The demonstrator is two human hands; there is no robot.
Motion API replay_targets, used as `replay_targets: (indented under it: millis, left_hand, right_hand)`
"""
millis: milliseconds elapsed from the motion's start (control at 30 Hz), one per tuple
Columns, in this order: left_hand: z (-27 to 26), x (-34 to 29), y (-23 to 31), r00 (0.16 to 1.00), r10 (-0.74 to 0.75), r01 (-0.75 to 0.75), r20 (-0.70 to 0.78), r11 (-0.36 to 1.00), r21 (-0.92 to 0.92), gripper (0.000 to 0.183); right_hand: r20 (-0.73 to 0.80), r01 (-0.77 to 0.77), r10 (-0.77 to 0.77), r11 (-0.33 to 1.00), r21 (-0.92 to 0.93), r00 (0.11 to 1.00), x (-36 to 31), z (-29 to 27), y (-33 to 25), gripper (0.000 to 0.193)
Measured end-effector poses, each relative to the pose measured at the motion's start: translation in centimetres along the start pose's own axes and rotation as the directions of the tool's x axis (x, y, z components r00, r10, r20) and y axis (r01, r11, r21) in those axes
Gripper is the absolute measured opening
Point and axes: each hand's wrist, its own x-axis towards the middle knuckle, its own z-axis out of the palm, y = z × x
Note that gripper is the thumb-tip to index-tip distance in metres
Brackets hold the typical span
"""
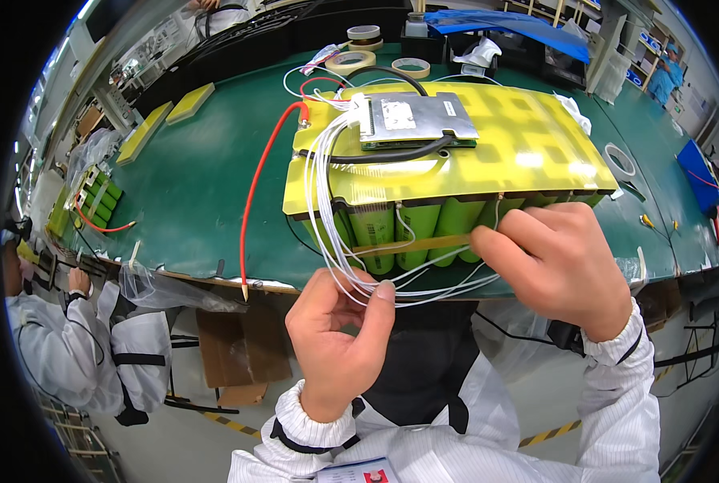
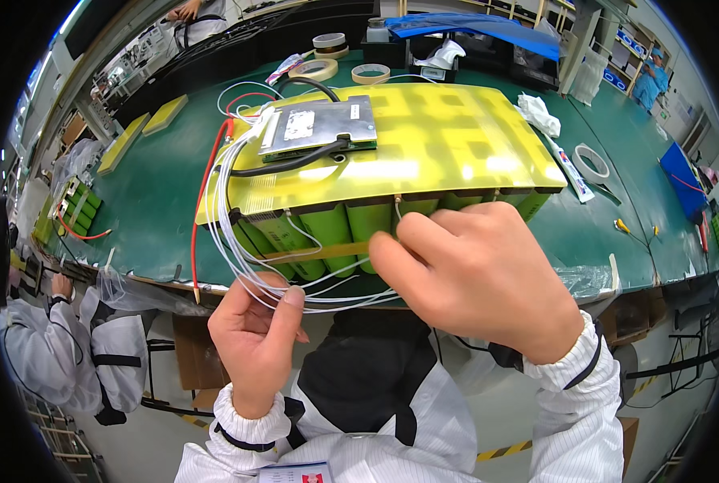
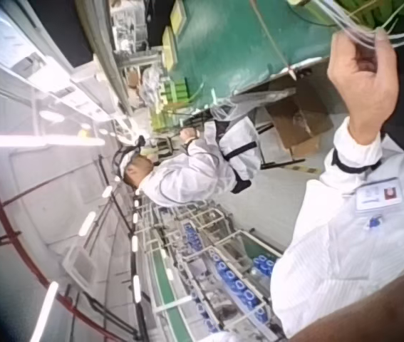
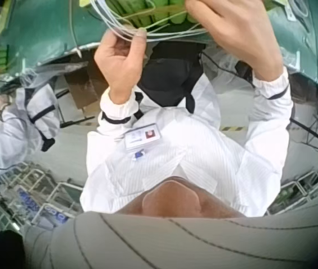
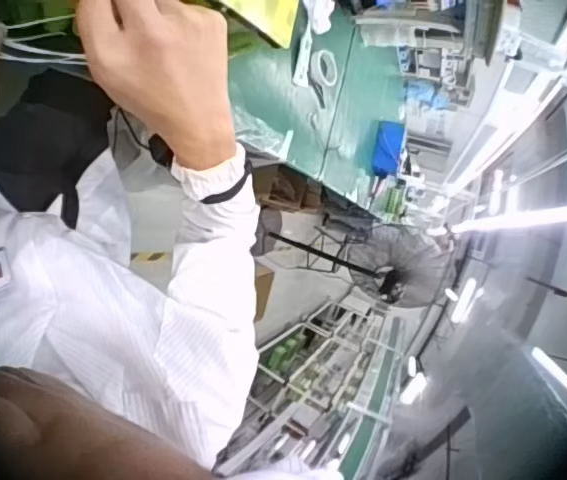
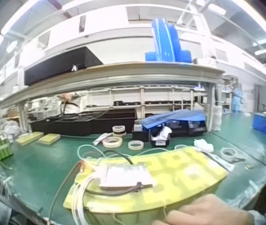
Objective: The person peels tape from a battery pack, then routes wires along the side of the pack and fastens them with adhesive tape by hand.
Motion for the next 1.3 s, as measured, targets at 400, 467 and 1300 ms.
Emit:
replay_targets:
  millis: [400,467,1300]
  left_hand:
    - [-2.2,-0.3,0.4,0.996,-0.070,0.085,0.055,0.928,-0.363,0.046]
    - [-2.4,-0.2,0.7,0.991,-0.068,0.098,0.113,0.952,-0.290,0.053]
    - [0.0,0.3,3.5,0.939,0.338,-0.342,0.055,0.917,0.204,0.012]
  right_hand:
    - [-0.252,-0.067,0.166,0.932,0.357,0.953,-1.8,1.8,-0.4,0.022]
    - [-0.280,-0.053,0.168,0.924,0.378,0.945,-1.9,2.1,-0.3,0.023]
    - [-0.156,-0.184,0.332,0.792,0.583,0.930,0.2,-0.6,-4.3,0.037]
